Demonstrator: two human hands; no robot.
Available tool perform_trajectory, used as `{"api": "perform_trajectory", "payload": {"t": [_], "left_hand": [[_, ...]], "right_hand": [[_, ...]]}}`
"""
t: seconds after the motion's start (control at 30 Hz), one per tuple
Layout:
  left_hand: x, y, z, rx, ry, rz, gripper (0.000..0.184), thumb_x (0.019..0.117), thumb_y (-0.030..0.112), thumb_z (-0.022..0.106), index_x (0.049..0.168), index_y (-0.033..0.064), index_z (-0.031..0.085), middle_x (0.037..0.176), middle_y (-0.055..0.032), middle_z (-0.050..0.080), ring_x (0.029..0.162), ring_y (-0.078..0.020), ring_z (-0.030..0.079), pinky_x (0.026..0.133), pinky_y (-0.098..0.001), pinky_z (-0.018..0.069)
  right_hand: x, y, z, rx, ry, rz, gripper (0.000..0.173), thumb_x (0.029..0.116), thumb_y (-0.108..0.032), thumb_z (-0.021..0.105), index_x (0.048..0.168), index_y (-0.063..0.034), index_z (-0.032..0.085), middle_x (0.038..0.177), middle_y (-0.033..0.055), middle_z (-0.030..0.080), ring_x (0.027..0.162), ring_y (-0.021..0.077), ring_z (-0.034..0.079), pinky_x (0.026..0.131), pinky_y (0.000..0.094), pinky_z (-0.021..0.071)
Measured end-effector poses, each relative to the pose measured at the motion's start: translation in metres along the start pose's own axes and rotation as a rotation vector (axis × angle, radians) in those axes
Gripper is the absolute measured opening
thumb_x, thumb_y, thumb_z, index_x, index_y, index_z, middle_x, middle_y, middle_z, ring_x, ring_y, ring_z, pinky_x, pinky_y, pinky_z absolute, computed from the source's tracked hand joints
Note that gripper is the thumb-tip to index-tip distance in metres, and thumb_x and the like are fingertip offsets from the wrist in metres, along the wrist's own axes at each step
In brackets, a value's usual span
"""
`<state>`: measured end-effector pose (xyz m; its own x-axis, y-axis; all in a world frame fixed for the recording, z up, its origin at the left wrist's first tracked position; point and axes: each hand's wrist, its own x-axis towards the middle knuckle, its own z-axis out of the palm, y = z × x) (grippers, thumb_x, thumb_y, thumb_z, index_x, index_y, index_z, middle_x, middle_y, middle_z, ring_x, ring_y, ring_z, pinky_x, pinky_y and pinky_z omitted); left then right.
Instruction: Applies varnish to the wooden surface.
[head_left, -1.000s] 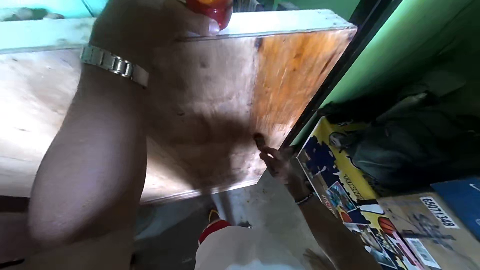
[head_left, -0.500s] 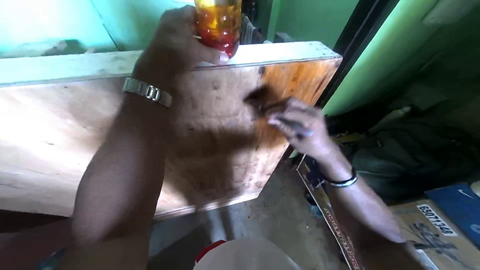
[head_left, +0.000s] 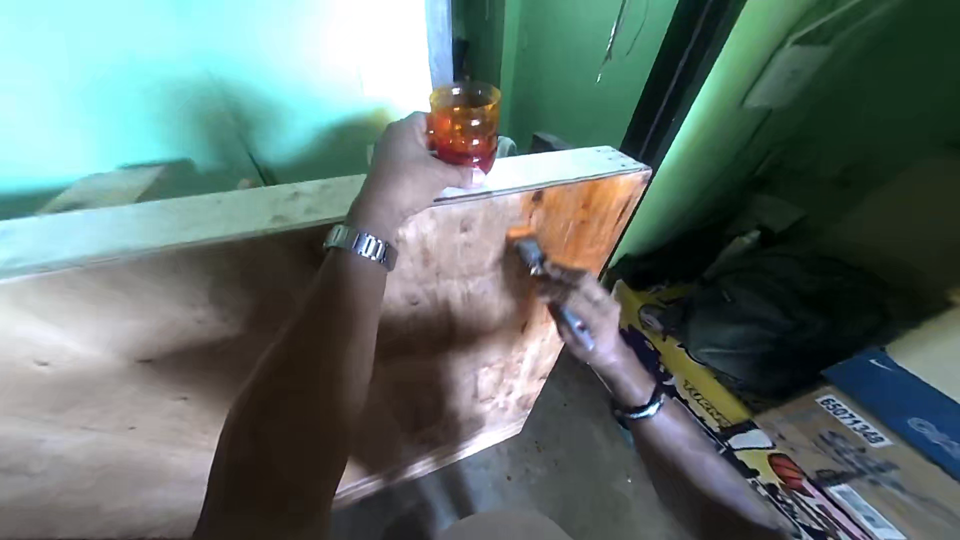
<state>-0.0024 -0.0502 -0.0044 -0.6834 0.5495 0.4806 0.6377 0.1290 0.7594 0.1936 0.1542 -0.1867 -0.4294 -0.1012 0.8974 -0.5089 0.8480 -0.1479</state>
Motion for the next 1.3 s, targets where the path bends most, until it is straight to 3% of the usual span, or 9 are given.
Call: {"api": "perform_trajectory", "payload": {"t": [0.27, 0.47, 0.67, 0.77, 0.83, 0.97, 1.03, 1.17, 1.3], "left_hand": [[0.005, -0.007, -0.003, -0.058, -0.025, 0.056, 0.071, 0.0688, 0.013, 0.093, 0.13, 0.0078, 0.059, 0.121, -0.0045, 0.072, 0.111, -0.0136, 0.07, 0.097, -0.036, 0.0601], [-0.034, 0.026, -0.019, -0.112, -0.102, 0.148, 0.067, 0.0718, 0.012, 0.093, 0.13, 0.0095, 0.059, 0.118, -0.0027, 0.073, 0.106, -0.0125, 0.072, 0.092, -0.0322, 0.0631], [-0.116, 0.012, -0.009, -0.149, -0.225, 0.116, 0.073, 0.0668, 0.015, 0.095, 0.132, 0.0129, 0.061, 0.114, -0.0008, 0.074, 0.103, -0.0123, 0.073, 0.088, -0.0343, 0.0656], [-0.154, -0.012, 0.011, -0.067, -0.237, 0.098, 0.078, 0.0662, 0.015, 0.095, 0.136, 0.0139, 0.059, 0.117, -0.0012, 0.072, 0.104, -0.0117, 0.071, 0.089, -0.0356, 0.0625], [-0.169, -0.029, 0.024, -0.021, -0.236, 0.123, 0.078, 0.0668, 0.019, 0.095, 0.136, 0.0143, 0.06, 0.118, -0.0016, 0.071, 0.105, -0.0115, 0.07, 0.09, -0.0363, 0.0616], [-0.189, -0.046, 0.034, -0.115, -0.262, 0.078, 0.079, 0.0669, 0.018, 0.096, 0.137, 0.0135, 0.059, 0.119, -0.003, 0.07, 0.107, -0.0103, 0.069, 0.09, -0.0327, 0.0612], [-0.196, -0.054, 0.037, -0.155, -0.247, 0.078, 0.081, 0.0658, 0.018, 0.097, 0.137, 0.0125, 0.059, 0.119, -0.0034, 0.07, 0.105, -0.0107, 0.07, 0.088, -0.0318, 0.0622], [-0.201, -0.06, 0.038, -0.117, -0.201, 0.139, 0.08, 0.0675, 0.023, 0.096, 0.137, 0.0129, 0.058, 0.122, -0.0019, 0.068, 0.106, -0.0091, 0.068, 0.09, -0.0306, 0.0598], [-0.202, -0.059, 0.041, -0.122, -0.142, 0.183, 0.082, 0.0656, 0.021, 0.097, 0.138, 0.0125, 0.059, 0.124, -0.0011, 0.068, 0.108, -0.0078, 0.066, 0.092, -0.028, 0.0582]], "right_hand": [[-0.049, -0.022, 0.013, 0.069, -0.055, 0.217, 0.017, 0.099, -0.008, 0.066, 0.113, -0.0034, 0.075, 0.123, 0.0133, 0.071, 0.116, 0.0175, 0.068, 0.1, 0.0319, 0.059], [0.031, -0.06, -0.068, 0.179, 0.23, 0.433, 0.022, 0.0977, -0.019, 0.071, 0.114, -0.0046, 0.069, 0.099, 0.0049, 0.076, 0.081, 0.0193, 0.075, 0.074, 0.0409, 0.0669], [0.099, -0.096, -0.126, 0.275, 0.367, 0.414, 0.014, 0.1089, -0.021, 0.051, 0.109, -0.0087, 0.058, 0.081, 0.0019, 0.07, 0.062, 0.0166, 0.07, 0.061, 0.0343, 0.0652], [0.137, -0.104, -0.119, 0.313, 0.3, 0.405, 0.016, 0.1103, -0.017, 0.046, 0.098, -0.0094, 0.054, 0.072, -0.0021, 0.065, 0.056, 0.01, 0.065, 0.056, 0.0263, 0.0615], [0.161, -0.103, -0.103, 0.263, 0.169, 0.314, 0.016, 0.1077, -0.017, 0.051, 0.093, -0.0144, 0.058, 0.071, -0.0072, 0.068, 0.055, 0.0077, 0.066, 0.052, 0.0254, 0.0614], [0.148, -0.132, -0.074, 0.214, -0.1, 0.432, 0.011, 0.1048, -0.019, 0.059, 0.099, -0.009, 0.061, 0.075, -0.0049, 0.066, 0.057, 0.0053, 0.063, 0.051, 0.021, 0.057], [0.146, -0.126, -0.058, 0.173, -0.167, 0.396, 0.01, 0.1022, -0.022, 0.064, 0.101, -0.0117, 0.062, 0.077, -0.0105, 0.067, 0.058, 0.0015, 0.064, 0.051, 0.0202, 0.0583], [0.123, -0.139, -0.04, 0.189, -0.259, 0.52, 0.015, 0.1001, -0.021, 0.068, 0.099, -0.0074, 0.063, 0.071, 0.0002, 0.066, 0.053, 0.01, 0.062, 0.046, 0.0226, 0.0552], [0.119, -0.139, -0.031, 0.169, -0.32, 0.497, 0.015, 0.0986, -0.021, 0.069, 0.095, -0.0079, 0.064, 0.07, -0.0005, 0.064, 0.051, 0.008, 0.059, 0.042, 0.0215, 0.0514]]}}
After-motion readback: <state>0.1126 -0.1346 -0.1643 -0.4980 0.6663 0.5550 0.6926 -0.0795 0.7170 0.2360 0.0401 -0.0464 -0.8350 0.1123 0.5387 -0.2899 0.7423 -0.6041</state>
